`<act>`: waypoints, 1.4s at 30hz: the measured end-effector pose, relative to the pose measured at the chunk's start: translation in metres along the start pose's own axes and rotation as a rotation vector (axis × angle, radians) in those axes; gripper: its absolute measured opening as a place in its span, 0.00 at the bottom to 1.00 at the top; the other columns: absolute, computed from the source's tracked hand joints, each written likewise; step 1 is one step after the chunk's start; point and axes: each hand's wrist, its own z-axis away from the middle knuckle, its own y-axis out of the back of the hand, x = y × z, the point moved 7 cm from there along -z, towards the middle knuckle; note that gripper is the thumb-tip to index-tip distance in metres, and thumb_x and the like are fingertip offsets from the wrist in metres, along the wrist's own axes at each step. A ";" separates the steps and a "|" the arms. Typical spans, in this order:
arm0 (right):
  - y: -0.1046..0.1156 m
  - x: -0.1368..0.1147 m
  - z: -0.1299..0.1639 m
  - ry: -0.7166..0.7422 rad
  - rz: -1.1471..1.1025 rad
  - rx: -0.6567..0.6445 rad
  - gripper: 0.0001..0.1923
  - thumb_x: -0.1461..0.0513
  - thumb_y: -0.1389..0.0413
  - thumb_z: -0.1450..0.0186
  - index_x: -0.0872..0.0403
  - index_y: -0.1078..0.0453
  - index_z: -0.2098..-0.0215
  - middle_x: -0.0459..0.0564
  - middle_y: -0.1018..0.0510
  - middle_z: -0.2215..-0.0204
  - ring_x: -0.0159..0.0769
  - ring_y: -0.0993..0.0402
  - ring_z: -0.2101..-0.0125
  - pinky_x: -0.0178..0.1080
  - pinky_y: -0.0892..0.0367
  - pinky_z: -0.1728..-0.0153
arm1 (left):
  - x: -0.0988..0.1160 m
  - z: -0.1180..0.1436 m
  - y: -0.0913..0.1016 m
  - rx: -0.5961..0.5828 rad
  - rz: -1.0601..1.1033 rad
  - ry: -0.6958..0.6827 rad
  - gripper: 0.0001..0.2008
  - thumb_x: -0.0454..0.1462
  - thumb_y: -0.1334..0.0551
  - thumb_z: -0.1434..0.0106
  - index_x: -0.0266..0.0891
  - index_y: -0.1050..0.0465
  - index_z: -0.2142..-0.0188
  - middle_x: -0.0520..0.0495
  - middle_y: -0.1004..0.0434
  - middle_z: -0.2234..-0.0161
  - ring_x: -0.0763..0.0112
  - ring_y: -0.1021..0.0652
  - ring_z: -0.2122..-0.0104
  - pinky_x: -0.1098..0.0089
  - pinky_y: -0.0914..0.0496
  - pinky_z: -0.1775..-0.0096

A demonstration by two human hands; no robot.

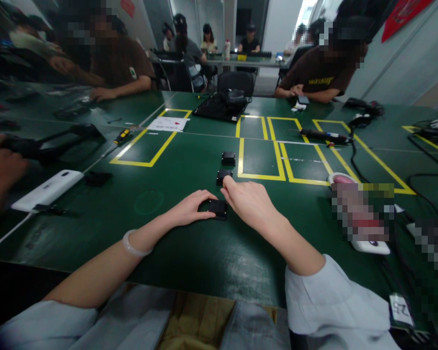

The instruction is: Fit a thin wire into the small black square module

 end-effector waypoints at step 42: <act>0.004 0.000 0.003 0.062 -0.121 0.059 0.09 0.61 0.56 0.31 0.54 0.38 0.55 0.48 0.22 0.67 0.34 0.27 0.71 0.35 0.47 0.73 | -0.001 0.000 -0.001 0.002 -0.003 -0.005 0.19 0.48 0.37 0.38 0.42 0.31 0.52 0.45 0.27 0.56 0.59 0.27 0.55 0.63 0.34 0.55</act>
